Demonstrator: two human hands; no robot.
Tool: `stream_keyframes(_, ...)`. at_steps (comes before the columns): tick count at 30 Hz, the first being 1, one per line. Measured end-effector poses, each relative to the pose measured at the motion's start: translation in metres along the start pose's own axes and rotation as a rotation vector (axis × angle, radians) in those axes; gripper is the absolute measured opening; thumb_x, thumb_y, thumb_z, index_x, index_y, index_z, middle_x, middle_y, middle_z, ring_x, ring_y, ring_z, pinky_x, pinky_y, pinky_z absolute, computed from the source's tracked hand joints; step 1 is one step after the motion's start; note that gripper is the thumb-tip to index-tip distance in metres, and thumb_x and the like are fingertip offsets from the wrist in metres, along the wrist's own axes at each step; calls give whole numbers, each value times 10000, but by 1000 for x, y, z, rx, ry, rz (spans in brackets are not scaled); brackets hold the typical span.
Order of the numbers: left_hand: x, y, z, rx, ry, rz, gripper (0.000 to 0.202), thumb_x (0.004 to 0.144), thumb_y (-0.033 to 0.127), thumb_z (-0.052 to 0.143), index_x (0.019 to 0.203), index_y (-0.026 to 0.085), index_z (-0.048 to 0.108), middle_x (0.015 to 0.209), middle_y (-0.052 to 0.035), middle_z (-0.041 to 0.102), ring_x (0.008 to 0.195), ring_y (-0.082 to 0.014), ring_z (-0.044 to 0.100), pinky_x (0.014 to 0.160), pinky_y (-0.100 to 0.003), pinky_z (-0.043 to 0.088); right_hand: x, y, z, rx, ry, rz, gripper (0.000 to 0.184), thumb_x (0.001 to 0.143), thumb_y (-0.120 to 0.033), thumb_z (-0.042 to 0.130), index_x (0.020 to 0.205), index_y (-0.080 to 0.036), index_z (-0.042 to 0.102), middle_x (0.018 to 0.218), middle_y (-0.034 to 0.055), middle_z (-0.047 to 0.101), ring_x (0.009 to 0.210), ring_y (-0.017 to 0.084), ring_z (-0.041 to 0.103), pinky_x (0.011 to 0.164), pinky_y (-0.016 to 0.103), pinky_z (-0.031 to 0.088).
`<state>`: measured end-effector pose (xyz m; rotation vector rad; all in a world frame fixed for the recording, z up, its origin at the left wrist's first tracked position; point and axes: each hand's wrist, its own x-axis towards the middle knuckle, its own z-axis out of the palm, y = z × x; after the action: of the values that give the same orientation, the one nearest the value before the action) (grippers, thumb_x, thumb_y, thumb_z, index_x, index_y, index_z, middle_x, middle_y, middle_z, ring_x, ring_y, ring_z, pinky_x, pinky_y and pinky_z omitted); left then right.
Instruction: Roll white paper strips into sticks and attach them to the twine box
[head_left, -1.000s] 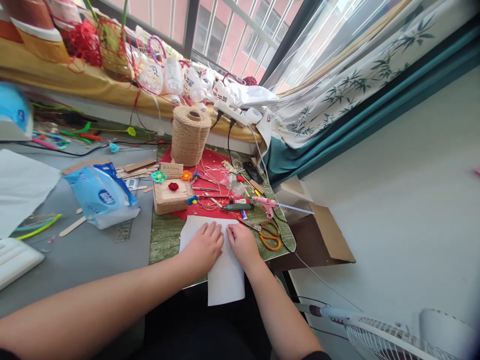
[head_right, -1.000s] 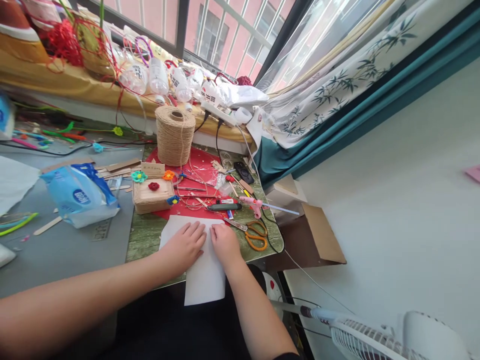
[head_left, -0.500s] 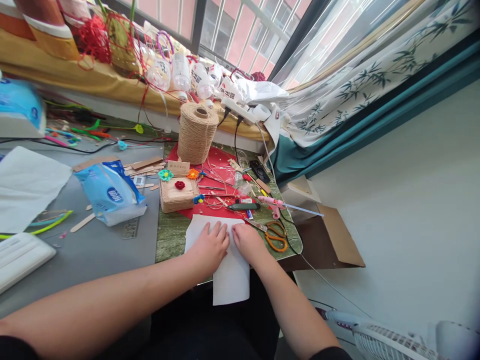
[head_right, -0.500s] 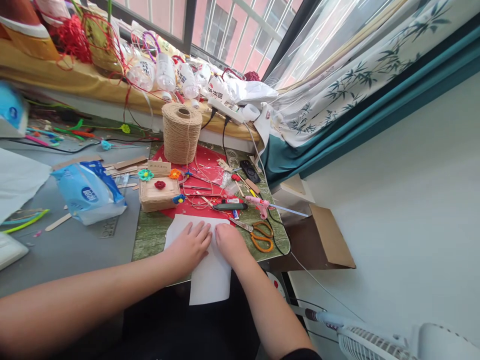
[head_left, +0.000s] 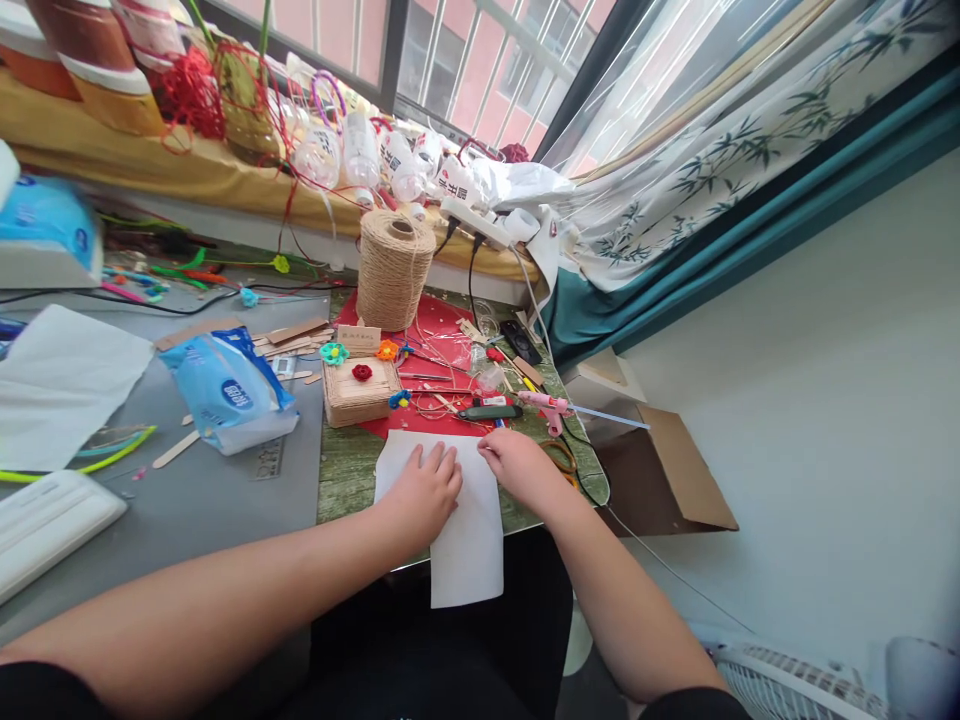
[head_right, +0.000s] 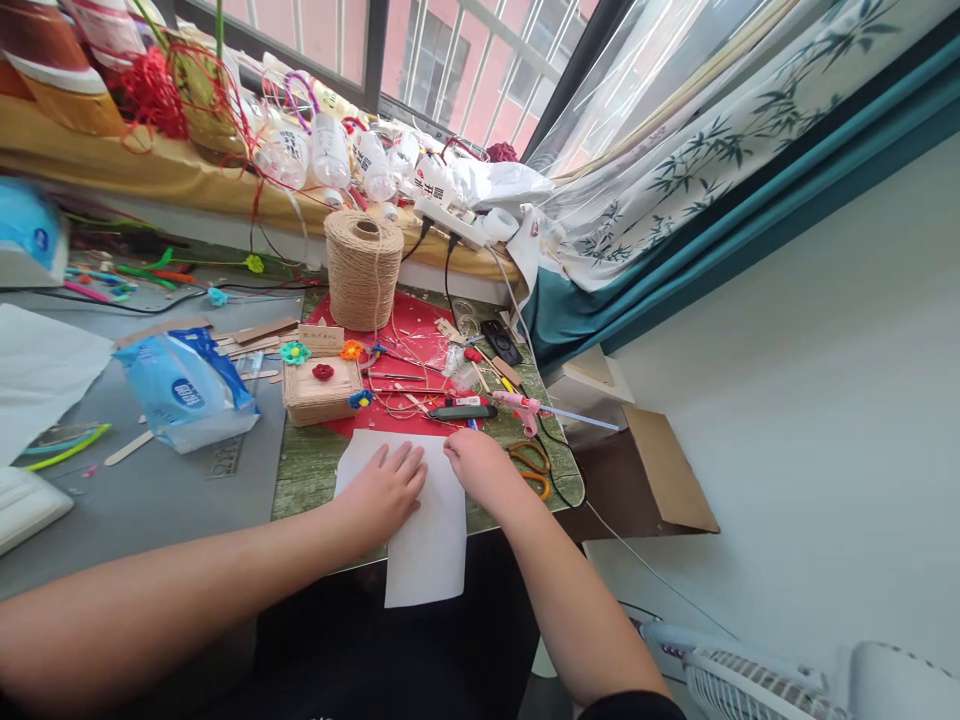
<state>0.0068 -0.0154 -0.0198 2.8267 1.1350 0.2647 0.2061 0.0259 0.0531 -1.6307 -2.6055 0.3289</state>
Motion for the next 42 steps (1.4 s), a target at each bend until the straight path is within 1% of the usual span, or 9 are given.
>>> stream_keyframes(6, -1, 1, 4, -2, 33, 0, 544, 972, 379, 535, 1432, 90, 561, 1538, -257, 464, 1417, -448, 400, 1096, -657, 329, 13, -4, 21, -65, -45, -58, 176, 990, -175, 545, 959, -150, 716, 955, 109, 727, 888, 208, 637, 819, 302, 446)
stream_keyframes(11, -1, 0, 2, -6, 22, 8, 524, 969, 375, 547, 1414, 102, 585, 1530, -258, 473, 1410, -450, 412, 1086, -660, 341, 10, 1, 11, -95, -118, -89, 145, 928, -164, 621, 811, -170, 707, 796, 79, 712, 742, 198, 621, 717, 293, 414)
stream_keyframes(17, -1, 0, -1, 15, 47, 8, 549, 958, 389, 568, 1401, 65, 582, 1509, -274, 486, 1395, -449, 425, 1087, -647, 353, 23, -13, 20, -55, 13, 10, 192, 1015, -199, 503, 973, -154, 686, 962, 96, 725, 892, 189, 644, 798, 273, 436)
stream_keyframes(20, -2, 0, 0, 18, 33, 10, 534, 971, 381, 543, 1406, 74, 578, 1510, -258, 492, 1401, -436, 422, 1095, -642, 349, 19, -17, 25, -117, -117, 6, 220, 1024, -203, 474, 967, -144, 679, 964, 101, 726, 899, 185, 646, 797, 266, 438)
stream_keyframes(24, -2, 0, 2, -4, 27, -6, 517, 987, 367, 506, 1418, 89, 574, 1533, -244, 474, 1411, -436, 410, 1095, -645, 335, 16, -13, 10, -178, -312, -40, 193, 974, -197, 536, 950, -156, 723, 938, 96, 749, 855, 187, 661, 752, 264, 431)
stream_keyframes(30, -2, -1, 0, -9, 6, 7, 535, 989, 381, 509, 1428, 80, 563, 1534, -256, 465, 1417, -443, 395, 1091, -650, 334, 45, -6, -29, -217, -459, -19, 117, 748, -119, 737, 640, -161, 749, 637, 80, 713, 640, 208, 645, 670, 299, 421)
stream_keyframes(34, -1, -1, -3, 6, 3, 10, 551, 983, 391, 526, 1428, 69, 556, 1523, -263, 473, 1410, -443, 403, 1085, -649, 346, 53, -3, -33, -173, -259, -4, 180, 916, -206, 608, 906, -176, 785, 926, 103, 772, 874, 232, 692, 810, 313, 475)
stream_keyframes(39, -2, 0, -3, 14, 12, 2, 514, 988, 379, 514, 1409, 90, 576, 1517, -248, 487, 1412, -431, 407, 1086, -642, 352, 14, -12, 30, 283, 380, 125, 204, 991, -226, 535, 1043, -173, 725, 1009, 90, 753, 946, 190, 695, 892, 295, 522)
stream_keyframes(42, -3, 0, -3, 18, 22, 8, 536, 980, 381, 527, 1418, 74, 562, 1513, -252, 490, 1404, -431, 413, 1090, -649, 350, -6, -17, 62, 339, 434, 167, 205, 999, -235, 526, 978, -185, 723, 939, 82, 735, 887, 198, 682, 854, 312, 532)
